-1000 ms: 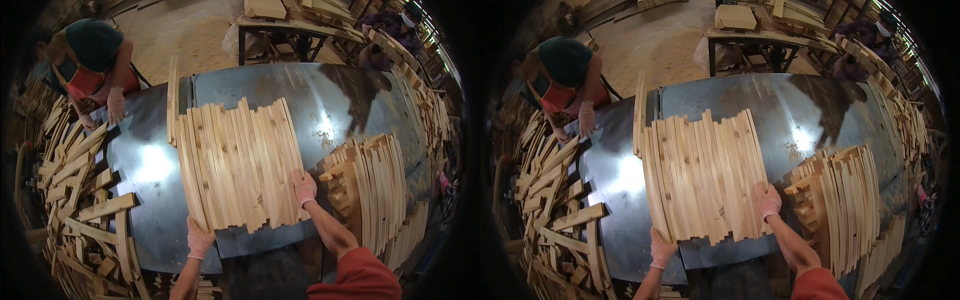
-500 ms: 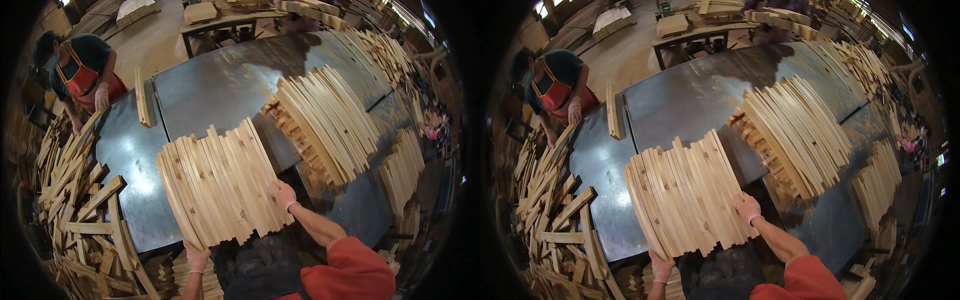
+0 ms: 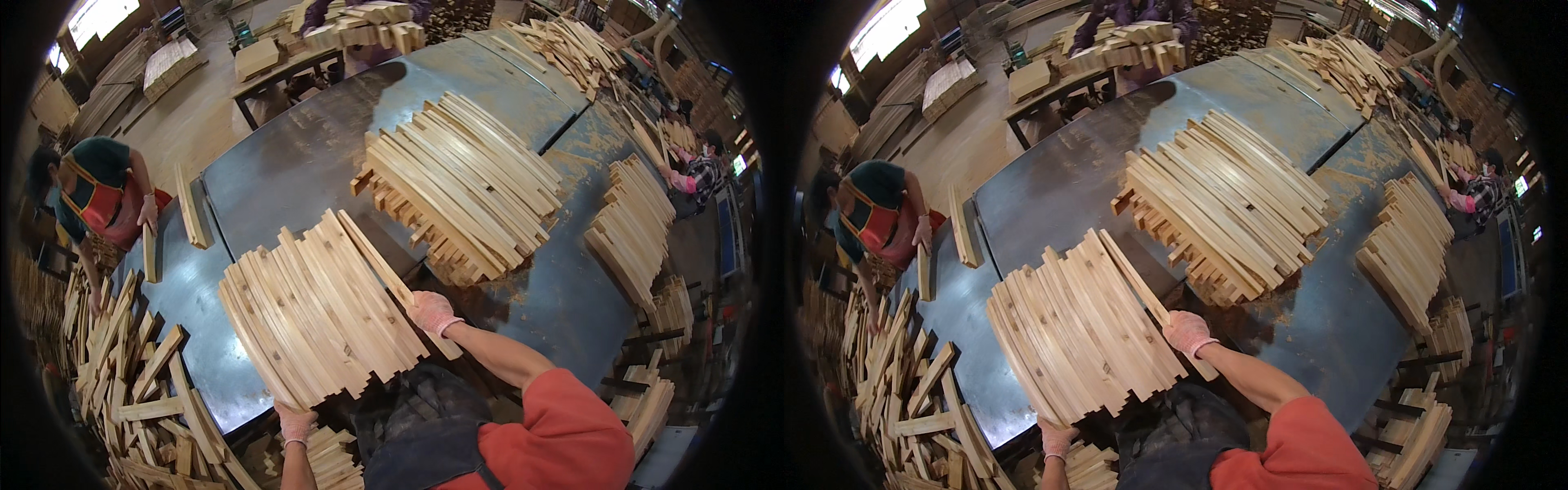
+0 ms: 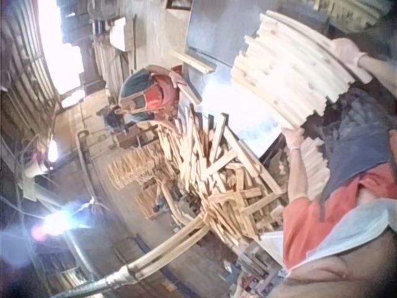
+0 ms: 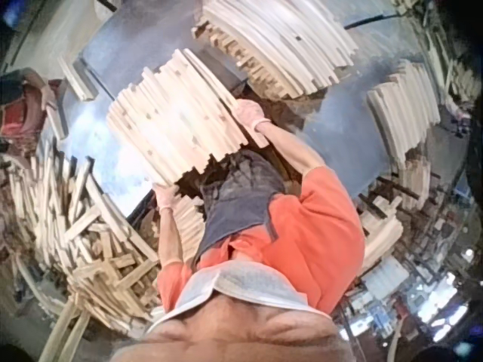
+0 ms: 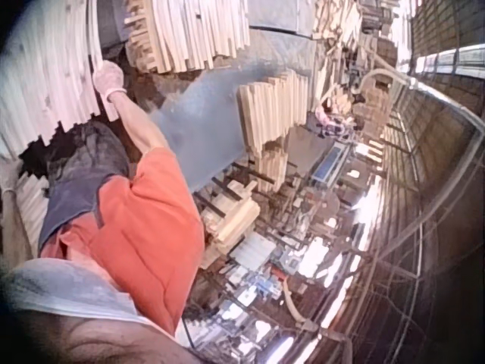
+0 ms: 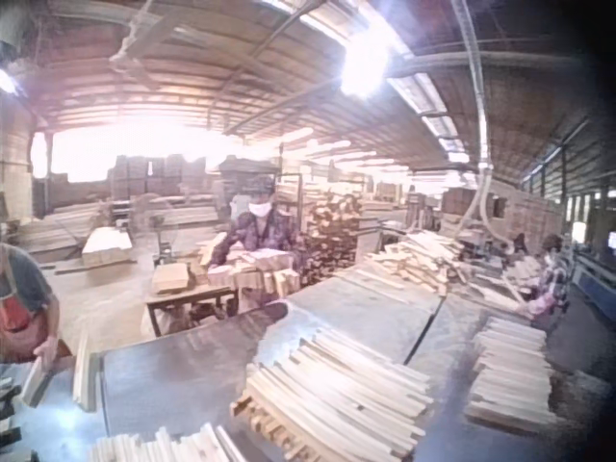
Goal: The person repeatedly picks up stacks of light-colored wooden planks from a metal table and places them onto a conveyor belt. The person wears pink gloves and moves the wood in batches, aligning the stacks before feeding them into the machinery.
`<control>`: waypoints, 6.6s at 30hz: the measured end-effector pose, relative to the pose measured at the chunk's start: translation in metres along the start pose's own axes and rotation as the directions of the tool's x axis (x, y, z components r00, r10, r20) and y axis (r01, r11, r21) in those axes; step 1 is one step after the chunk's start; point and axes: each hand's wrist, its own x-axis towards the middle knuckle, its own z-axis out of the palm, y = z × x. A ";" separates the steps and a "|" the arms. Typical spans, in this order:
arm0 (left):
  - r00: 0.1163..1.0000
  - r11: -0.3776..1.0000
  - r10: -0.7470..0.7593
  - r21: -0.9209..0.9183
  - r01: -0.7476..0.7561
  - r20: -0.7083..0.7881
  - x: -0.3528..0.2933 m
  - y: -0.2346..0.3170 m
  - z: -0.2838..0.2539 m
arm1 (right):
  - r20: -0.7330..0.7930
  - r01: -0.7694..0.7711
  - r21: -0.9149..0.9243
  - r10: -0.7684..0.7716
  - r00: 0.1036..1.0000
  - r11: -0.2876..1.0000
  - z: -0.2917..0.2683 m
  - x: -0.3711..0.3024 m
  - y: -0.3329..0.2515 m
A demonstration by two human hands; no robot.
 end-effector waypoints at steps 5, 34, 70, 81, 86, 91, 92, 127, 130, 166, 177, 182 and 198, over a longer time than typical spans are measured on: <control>1.000 0.999 -0.025 0.031 0.025 0.000 -0.002 0.009 0.001 | -0.136 0.066 -0.143 -0.085 0.987 0.988 -0.080 -0.036 0.006; 0.980 0.719 0.185 -0.669 -0.187 -0.074 0.208 0.018 -0.003 | -0.108 0.138 0.740 -0.085 0.990 0.658 0.103 0.120 -0.012; 0.950 -0.175 -0.301 -0.975 -0.137 -0.080 -0.413 -0.072 0.007 | 0.789 -0.420 0.614 -0.527 0.315 0.668 0.022 -0.097 -0.100; 0.707 -0.167 -0.588 -0.797 -0.581 -0.393 -0.685 -0.210 0.105 | 0.834 -0.074 0.544 -0.549 -0.065 0.836 0.081 -0.346 -0.212; 0.574 -0.117 -0.771 -0.823 -0.555 -0.277 -0.818 -0.263 0.144 | 0.857 0.093 0.504 -0.483 -0.180 0.859 0.118 -0.481 -0.212; 0.589 -0.267 -0.788 -0.763 -0.589 -0.179 -0.929 -0.323 0.167 | 0.912 0.199 0.398 -0.361 -0.196 0.896 0.166 -0.619 -0.204; 0.594 -0.277 -0.793 -0.790 -0.547 -0.133 -0.947 -0.344 0.170 | 0.931 0.244 0.358 -0.325 -0.166 0.901 0.181 -0.638 -0.206; 0.336 0.253 -0.919 -0.961 0.107 -0.205 -1.191 -0.821 0.069 | 0.770 0.789 0.336 -0.632 0.085 0.515 0.383 -1.083 -0.248; 0.179 0.151 -0.982 -0.847 0.510 -0.067 -1.218 -0.825 0.027 | 0.721 0.981 -0.024 -0.677 0.149 0.191 0.358 -1.114 -0.250; -0.536 -0.139 -0.740 -0.687 0.713 -0.406 -1.866 -1.125 0.373 | 0.509 0.982 -0.127 -0.859 -0.057 -0.141 0.440 -1.513 0.018; -0.441 -0.254 -0.783 -0.422 0.870 -0.438 -1.894 -1.170 0.395 | 0.476 0.885 -0.426 -0.878 0.045 -0.185 0.407 -1.521 -0.010; -0.455 -0.240 -0.818 -0.510 0.826 -0.352 -1.913 -1.169 0.389 | 0.400 0.884 -0.425 -0.916 -0.008 -0.194 0.408 -1.514 -0.006; 0.020 0.419 -0.852 -0.705 -0.572 -0.523 -1.670 -0.908 0.428 | 0.343 0.864 -0.431 -0.933 -0.112 -0.262 0.403 -1.525 0.013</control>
